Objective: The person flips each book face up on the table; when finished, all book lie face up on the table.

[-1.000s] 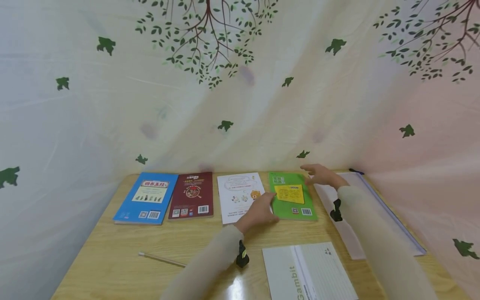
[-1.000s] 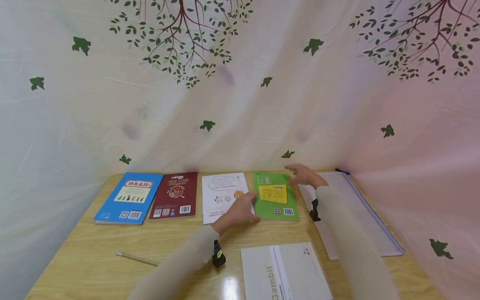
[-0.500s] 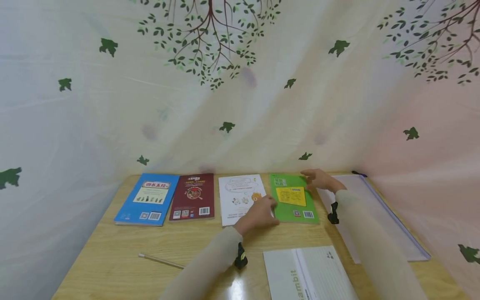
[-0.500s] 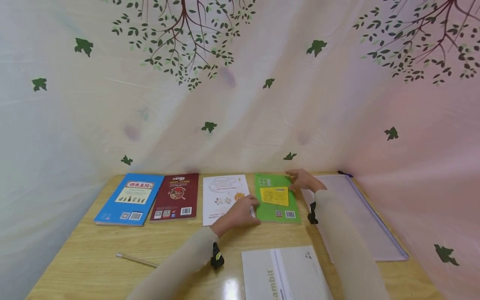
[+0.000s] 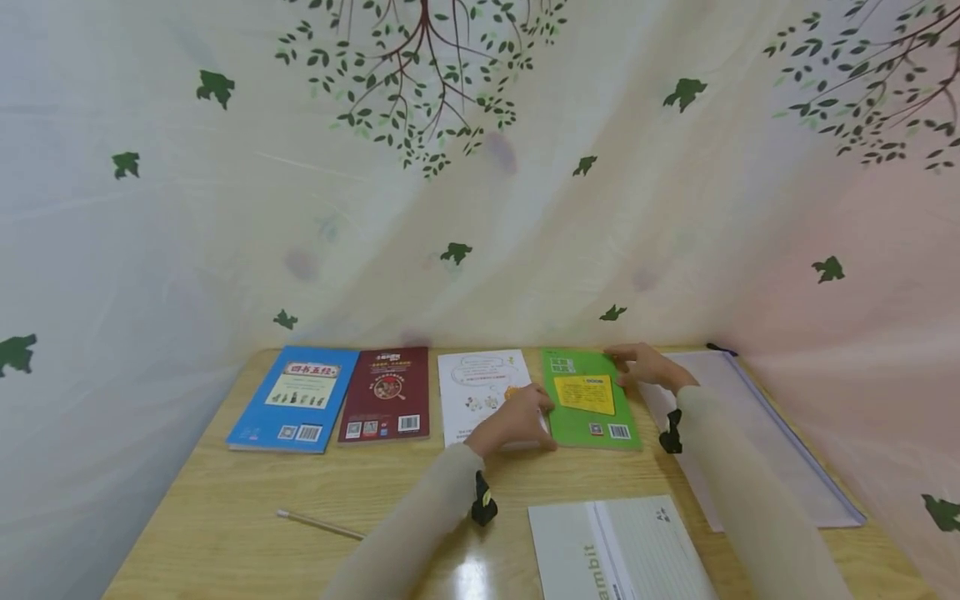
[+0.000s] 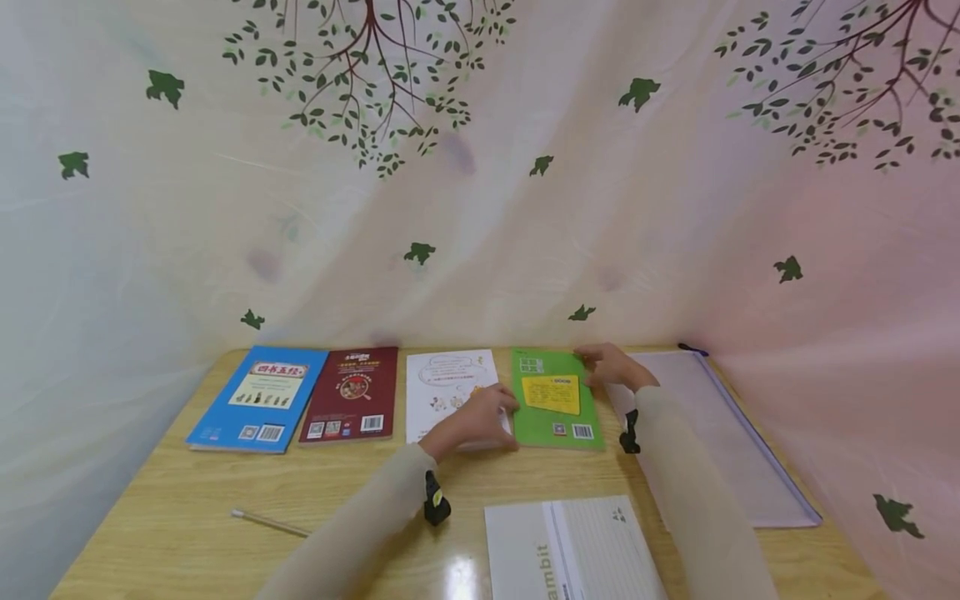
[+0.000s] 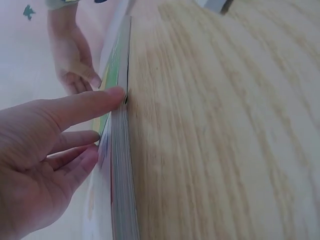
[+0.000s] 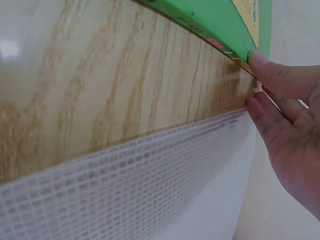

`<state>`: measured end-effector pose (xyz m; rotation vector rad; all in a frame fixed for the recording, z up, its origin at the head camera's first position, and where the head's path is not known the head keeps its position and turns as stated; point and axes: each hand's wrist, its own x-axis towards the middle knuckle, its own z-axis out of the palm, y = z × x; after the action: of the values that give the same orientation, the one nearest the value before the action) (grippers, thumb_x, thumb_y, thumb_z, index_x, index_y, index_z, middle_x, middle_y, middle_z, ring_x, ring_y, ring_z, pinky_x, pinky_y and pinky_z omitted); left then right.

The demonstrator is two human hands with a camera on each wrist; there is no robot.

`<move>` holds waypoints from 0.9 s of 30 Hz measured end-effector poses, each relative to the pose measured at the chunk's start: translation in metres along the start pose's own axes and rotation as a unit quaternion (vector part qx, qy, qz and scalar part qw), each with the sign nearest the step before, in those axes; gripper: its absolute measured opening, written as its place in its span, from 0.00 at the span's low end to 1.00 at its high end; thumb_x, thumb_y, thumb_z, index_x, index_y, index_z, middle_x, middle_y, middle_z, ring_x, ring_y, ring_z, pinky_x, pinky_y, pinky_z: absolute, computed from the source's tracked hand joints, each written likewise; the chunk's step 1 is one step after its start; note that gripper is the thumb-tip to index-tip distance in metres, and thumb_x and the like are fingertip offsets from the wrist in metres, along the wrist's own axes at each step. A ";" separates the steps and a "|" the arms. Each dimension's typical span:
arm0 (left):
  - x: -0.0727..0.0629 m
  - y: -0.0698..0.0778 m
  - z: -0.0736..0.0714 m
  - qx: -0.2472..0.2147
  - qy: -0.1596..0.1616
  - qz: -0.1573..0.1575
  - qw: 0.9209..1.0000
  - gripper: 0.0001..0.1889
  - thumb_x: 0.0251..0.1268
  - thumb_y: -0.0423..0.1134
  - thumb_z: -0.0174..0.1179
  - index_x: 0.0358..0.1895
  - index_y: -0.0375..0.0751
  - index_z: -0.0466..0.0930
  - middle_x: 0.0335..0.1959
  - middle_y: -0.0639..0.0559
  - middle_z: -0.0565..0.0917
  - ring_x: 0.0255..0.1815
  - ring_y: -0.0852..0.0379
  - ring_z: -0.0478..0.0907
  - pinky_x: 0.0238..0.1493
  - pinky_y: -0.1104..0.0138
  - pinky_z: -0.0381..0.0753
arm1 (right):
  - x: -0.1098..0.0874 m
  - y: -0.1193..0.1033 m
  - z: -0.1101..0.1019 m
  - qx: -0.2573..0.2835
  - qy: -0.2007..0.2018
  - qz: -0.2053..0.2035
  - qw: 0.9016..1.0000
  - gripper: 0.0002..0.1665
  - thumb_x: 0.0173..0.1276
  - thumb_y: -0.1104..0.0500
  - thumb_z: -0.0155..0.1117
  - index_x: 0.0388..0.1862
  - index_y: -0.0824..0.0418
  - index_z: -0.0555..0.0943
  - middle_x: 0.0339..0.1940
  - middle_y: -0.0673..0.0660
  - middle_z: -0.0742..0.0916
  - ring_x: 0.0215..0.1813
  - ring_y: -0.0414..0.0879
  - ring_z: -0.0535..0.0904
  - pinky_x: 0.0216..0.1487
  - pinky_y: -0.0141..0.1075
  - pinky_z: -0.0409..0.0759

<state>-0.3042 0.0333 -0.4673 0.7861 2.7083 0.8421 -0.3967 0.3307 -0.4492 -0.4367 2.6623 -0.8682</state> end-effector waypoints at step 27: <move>0.001 -0.008 0.001 -0.046 0.015 0.012 0.999 0.36 0.46 0.44 0.82 0.62 0.37 0.82 0.59 0.48 0.80 0.60 0.54 0.77 0.68 0.67 0.76 | -0.001 0.012 0.002 0.030 -0.010 -0.027 0.999 0.41 0.69 0.65 0.67 0.77 0.72 0.63 0.78 0.78 0.62 0.78 0.76 0.55 0.72 0.71 0.62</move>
<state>-0.3079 0.0284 -0.4723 0.7938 2.6680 0.9841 -0.3975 0.3389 -0.4580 -0.5018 2.6099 -0.9531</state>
